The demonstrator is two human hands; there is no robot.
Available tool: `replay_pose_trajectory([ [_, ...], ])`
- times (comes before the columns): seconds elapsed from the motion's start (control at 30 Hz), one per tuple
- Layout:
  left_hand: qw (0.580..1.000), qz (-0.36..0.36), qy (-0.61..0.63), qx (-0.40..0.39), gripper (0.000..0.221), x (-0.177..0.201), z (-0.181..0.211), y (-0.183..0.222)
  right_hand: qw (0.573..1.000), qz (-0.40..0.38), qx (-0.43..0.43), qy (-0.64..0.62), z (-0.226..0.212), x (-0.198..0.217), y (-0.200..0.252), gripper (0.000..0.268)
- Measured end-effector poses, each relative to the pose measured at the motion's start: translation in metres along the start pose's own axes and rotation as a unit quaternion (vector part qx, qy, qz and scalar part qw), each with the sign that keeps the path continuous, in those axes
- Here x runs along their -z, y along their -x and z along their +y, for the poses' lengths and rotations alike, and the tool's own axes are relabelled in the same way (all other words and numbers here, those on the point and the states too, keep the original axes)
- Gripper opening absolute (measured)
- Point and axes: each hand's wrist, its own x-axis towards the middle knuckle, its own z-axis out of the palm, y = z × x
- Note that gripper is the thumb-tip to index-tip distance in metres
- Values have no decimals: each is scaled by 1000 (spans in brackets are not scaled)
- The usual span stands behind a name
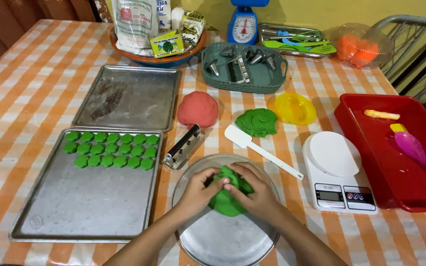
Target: Portioning green dough using a scraper and shaping it by hand before placing it on a baking tray.
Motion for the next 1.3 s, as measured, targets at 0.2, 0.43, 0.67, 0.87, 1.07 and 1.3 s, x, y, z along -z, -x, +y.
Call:
replay_pose_trajectory([
  [0.2,993,58,-73,-73,46,5,1,-3,999,6,47,4,1,-2,-3,48],
  [0.43,964,26,-134,-230,27,5,7,-6,991,83,103,-28,23,-13,0,30],
  [0.67,969,7,-130,-208,31,8,4,-5,991,94,95,-16,31,-13,4,21],
  [0.87,974,-20,-209,-87,21,17,26,-4,996,-63,-13,-55,12,11,-13,28],
  [1.07,975,-82,-203,18,32,16,59,-2,986,-92,-82,-111,25,16,-9,18],
  [1.3,990,-55,-125,23,13,16,45,0,955,-134,-172,-199,28,24,-3,12],
])
